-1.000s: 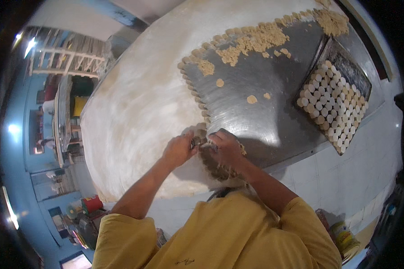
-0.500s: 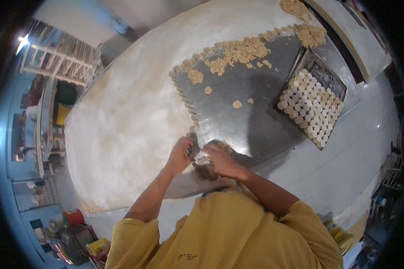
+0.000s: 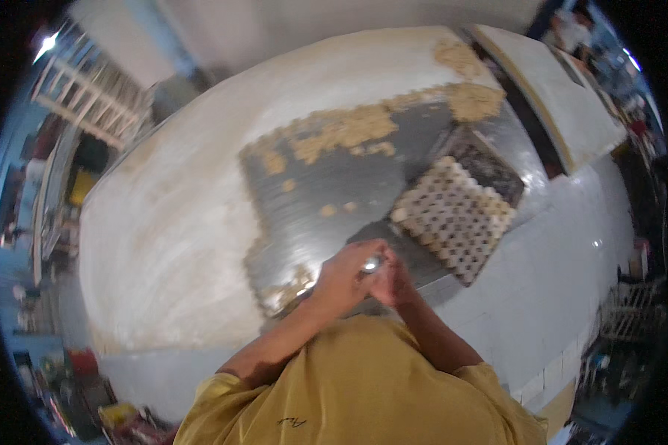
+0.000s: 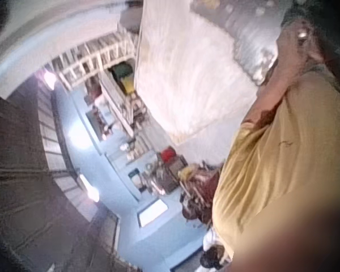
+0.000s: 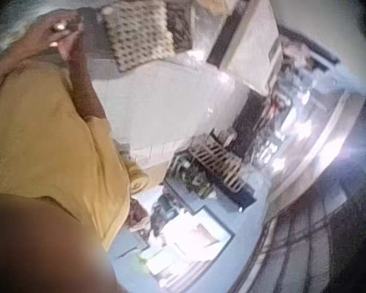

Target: The person uses a small round cutter to cut circular pieces from a long strip of dough on a stainless steel table. Each cut piece is placed into a metal tray with many pre-cut dough rounds. The person repeats this cutting and placing cycle continuously.

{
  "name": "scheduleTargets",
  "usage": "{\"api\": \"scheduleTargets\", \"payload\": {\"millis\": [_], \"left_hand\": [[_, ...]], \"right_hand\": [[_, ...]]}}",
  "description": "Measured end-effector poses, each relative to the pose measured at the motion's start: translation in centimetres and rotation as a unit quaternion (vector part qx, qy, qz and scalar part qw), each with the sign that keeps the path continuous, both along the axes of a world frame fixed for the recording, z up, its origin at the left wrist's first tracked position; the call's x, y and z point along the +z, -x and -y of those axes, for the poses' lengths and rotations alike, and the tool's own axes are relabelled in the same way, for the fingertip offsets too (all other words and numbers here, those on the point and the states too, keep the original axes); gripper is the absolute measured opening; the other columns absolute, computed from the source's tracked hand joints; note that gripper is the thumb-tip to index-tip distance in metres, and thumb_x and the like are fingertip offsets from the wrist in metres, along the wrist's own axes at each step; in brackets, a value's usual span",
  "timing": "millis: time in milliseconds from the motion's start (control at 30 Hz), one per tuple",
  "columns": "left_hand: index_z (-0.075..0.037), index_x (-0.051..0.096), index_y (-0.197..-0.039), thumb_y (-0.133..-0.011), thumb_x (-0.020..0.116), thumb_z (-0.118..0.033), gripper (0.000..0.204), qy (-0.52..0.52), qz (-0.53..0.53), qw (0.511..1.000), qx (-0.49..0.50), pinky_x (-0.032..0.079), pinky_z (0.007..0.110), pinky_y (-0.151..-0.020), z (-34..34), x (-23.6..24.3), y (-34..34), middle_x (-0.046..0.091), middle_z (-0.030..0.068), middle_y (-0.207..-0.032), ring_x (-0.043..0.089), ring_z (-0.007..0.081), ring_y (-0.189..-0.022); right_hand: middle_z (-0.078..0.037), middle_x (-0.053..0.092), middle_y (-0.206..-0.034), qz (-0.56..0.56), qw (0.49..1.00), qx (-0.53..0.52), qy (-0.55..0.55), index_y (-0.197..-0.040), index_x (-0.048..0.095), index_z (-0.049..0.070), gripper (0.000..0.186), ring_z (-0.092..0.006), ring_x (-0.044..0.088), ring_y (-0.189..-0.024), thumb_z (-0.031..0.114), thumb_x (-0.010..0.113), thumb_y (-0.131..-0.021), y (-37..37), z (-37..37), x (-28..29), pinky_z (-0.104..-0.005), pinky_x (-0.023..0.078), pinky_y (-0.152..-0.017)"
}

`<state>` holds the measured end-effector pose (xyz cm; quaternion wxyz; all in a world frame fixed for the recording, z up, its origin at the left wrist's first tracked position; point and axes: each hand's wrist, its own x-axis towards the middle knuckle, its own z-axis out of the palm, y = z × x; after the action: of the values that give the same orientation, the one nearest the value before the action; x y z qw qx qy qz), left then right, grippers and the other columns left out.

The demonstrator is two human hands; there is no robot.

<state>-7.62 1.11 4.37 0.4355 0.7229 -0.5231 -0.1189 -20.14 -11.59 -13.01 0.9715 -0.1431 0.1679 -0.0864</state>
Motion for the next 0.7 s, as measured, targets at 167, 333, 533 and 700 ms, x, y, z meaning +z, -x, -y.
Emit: {"api": "scheduleTargets", "payload": {"millis": [167,333,533,700], "left_hand": [[-0.005,0.062,-0.139,-0.094,0.079,-0.011,0.048,0.053,-0.01,0.996,0.074,0.058,0.041,-0.091,6.5,1.4,1.1,0.072,0.0203,-0.12,0.074,0.0352,-0.106],[-0.003,0.057,-0.144,-0.097,0.077,-0.01,0.051,-0.002,-0.084,0.989,0.126,0.057,0.038,-0.092,7.6,-0.2,2.1,0.071,0.0177,-0.119,0.071,0.0278,-0.104],[-0.002,0.054,-0.146,-0.098,0.074,-0.004,0.052,-0.08,-0.169,0.963,0.194,0.055,0.036,-0.097,5.4,-3.5,6.2,0.068,0.0137,-0.119,0.068,0.022,-0.105],[-0.002,0.054,-0.146,-0.098,0.072,0.001,0.052,-0.056,-0.143,0.962,0.224,0.055,0.033,-0.093,4.3,-3.0,7.1,0.068,0.0113,-0.114,0.067,0.0187,-0.104]], "right_hand": [[-0.01,0.064,-0.136,-0.081,0.689,-0.023,0.72,-0.138,0.062,0.007,0.042,-0.0296,0.064,-0.125,0.032,0.068,-0.106,4.3,13.2,-0.5,-0.0412,0.054,-0.107],[-0.006,0.069,-0.112,-0.23,0.846,-0.123,0.464,-0.128,0.066,0.009,0.046,-0.0158,0.069,-0.099,0.018,0.084,-0.086,8.0,32.8,1.6,-0.035,0.059,-0.087],[-0.014,0.072,-0.11,-0.33,0.507,0.06,0.794,-0.126,0.066,0.005,0.04,-0.0304,0.072,-0.104,0.016,0.075,-0.09,7.6,43.4,2.2,-0.0438,0.057,-0.092],[-0.019,0.075,-0.112,-0.197,0.463,0.217,0.836,-0.11,0.072,0.005,0.027,-0.0365,0.072,-0.11,0.01,0.071,-0.084,6.5,48.3,0.2,-0.0472,0.056,-0.097]]}}
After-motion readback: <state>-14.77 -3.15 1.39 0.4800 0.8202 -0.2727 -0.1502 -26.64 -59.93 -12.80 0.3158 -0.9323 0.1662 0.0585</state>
